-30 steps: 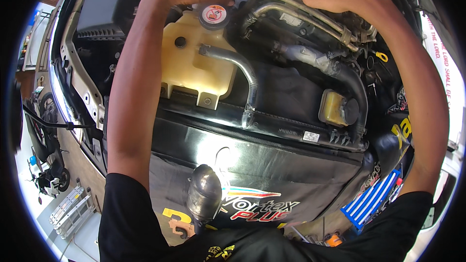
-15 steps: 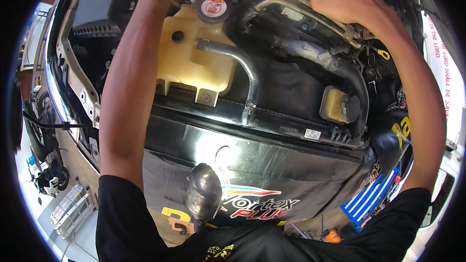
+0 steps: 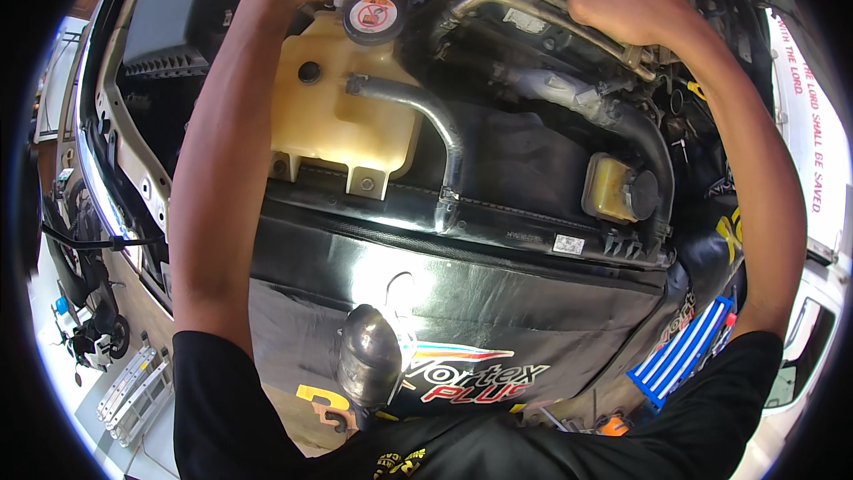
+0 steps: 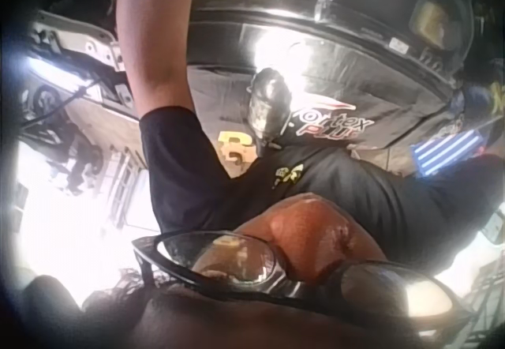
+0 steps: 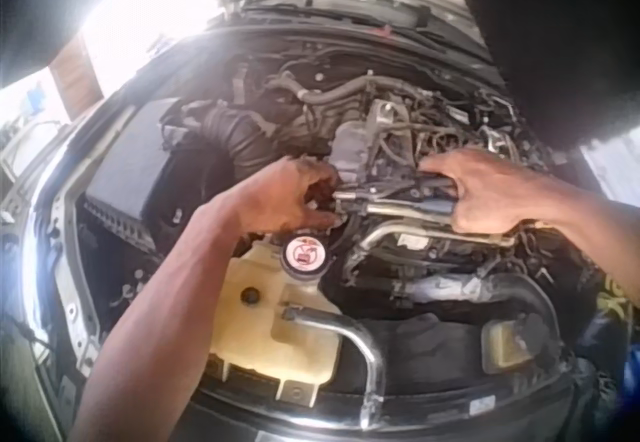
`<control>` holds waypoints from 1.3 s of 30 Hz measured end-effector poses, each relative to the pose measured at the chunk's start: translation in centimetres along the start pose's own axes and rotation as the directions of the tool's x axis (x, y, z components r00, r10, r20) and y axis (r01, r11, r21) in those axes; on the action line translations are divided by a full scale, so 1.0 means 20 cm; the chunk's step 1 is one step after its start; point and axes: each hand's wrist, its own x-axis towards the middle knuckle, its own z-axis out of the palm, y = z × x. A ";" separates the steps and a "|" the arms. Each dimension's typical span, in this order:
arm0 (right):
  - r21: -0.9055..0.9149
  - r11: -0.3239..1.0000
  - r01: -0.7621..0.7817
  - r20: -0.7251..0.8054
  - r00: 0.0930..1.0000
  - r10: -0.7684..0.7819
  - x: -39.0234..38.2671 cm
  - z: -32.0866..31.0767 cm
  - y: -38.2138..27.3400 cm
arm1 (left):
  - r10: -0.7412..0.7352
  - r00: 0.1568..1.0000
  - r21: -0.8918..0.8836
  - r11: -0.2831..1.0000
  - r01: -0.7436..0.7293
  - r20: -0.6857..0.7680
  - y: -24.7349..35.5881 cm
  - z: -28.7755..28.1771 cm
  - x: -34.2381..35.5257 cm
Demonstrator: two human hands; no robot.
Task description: The person works on a car engine with the hood open, using a wrench and pliers to loosen and tighten hose clamps and fittings. They repeatedly adjust metal pipes and hoses near the coolant reservoir and engine block, occasionally reaching for tools from a nearby toolbox.
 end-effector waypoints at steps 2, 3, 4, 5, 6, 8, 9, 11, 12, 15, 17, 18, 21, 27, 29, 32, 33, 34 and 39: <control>-0.094 0.995 -0.021 0.018 1.000 0.023 -0.01 -0.08 -0.17 | 0.001 1.000 0.024 1.000 0.000 -0.001 0.00 0.00 0.00; -0.130 0.992 -0.010 -0.051 0.999 0.003 -0.04 -0.08 -0.24 | -0.002 1.000 0.035 0.999 0.002 -0.002 0.01 -0.01 0.00; -0.165 0.986 0.000 -0.119 0.993 -0.020 -0.07 -0.07 -0.32 | -0.022 1.000 0.048 0.999 0.022 0.000 0.01 -0.01 -0.01; -0.114 0.993 0.002 -0.135 0.991 -0.018 -0.08 -0.05 -0.27 | -0.033 0.999 0.060 0.998 0.033 0.000 0.03 -0.02 0.00; -0.061 0.998 0.007 -0.151 0.988 -0.016 -0.08 -0.02 -0.23 | -0.045 0.999 0.071 0.996 0.045 0.002 0.04 -0.02 0.00; 0.231 0.973 0.004 -0.072 0.997 0.013 -0.03 0.03 -0.02 | -0.027 0.999 0.030 0.999 0.028 -0.020 0.05 -0.01 0.01; 0.143 0.987 -0.073 -0.005 0.997 0.075 -0.02 0.02 -0.04 | -0.029 0.999 0.013 0.999 0.030 -0.029 0.04 -0.01 0.00; -0.056 0.975 -0.214 0.110 0.970 0.219 -0.02 -0.04 -0.15 | -0.046 0.999 0.045 0.998 0.047 -0.015 0.04 -0.01 0.00; -0.037 0.983 -0.177 0.055 0.982 0.179 -0.03 -0.01 -0.12 | -0.051 0.999 0.059 0.997 0.051 -0.009 0.04 -0.01 0.00; 0.053 0.993 -0.109 -0.026 0.994 0.110 -0.07 0.05 0.04 | 0.022 0.999 0.050 0.999 -0.020 -0.045 0.03 0.01 0.00; 0.171 0.977 -0.129 0.043 0.991 0.124 -0.05 0.03 0.10 | 0.044 0.998 0.079 0.996 -0.040 -0.051 0.02 0.03 0.01; 0.154 0.982 -0.109 0.026 0.994 0.106 -0.06 0.04 0.12 | 0.058 0.997 0.093 0.994 -0.053 -0.054 0.03 0.03 0.01; 0.105 0.991 -0.084 0.011 0.996 0.084 -0.05 0.05 0.16 | 0.020 1.000 0.035 0.999 -0.019 -0.024 0.03 0.02 0.02; 0.142 0.982 -0.122 0.082 0.990 0.111 0.01 -0.01 0.15 | 0.040 0.999 0.143 0.989 -0.040 -0.003 0.00 0.03 0.03; 0.075 0.996 -0.040 -0.013 0.999 0.041 -0.04 0.06 0.18 | 0.008 1.000 0.136 0.991 -0.007 -0.003 0.01 0.03 0.03; 0.132 0.986 -0.105 0.075 0.993 0.096 -0.01 0.04 0.21 | -0.001 1.000 0.141 0.990 0.004 -0.023 0.04 0.03 0.02; 0.208 0.957 -0.203 0.192 0.968 0.164 0.01 -0.01 0.19 | 0.001 0.999 0.148 0.989 0.004 -0.034 0.03 0.03 0.02; 0.260 0.928 -0.268 0.300 0.936 0.186 0.04 -0.02 0.20 | 0.008 0.999 0.148 0.989 -0.002 -0.040 0.03 0.03 0.01; 0.510 0.812 -0.283 0.282 0.947 0.153 -0.02 0.02 0.33 | 0.048 0.998 0.144 0.989 -0.040 -0.050 0.03 0.05 0.04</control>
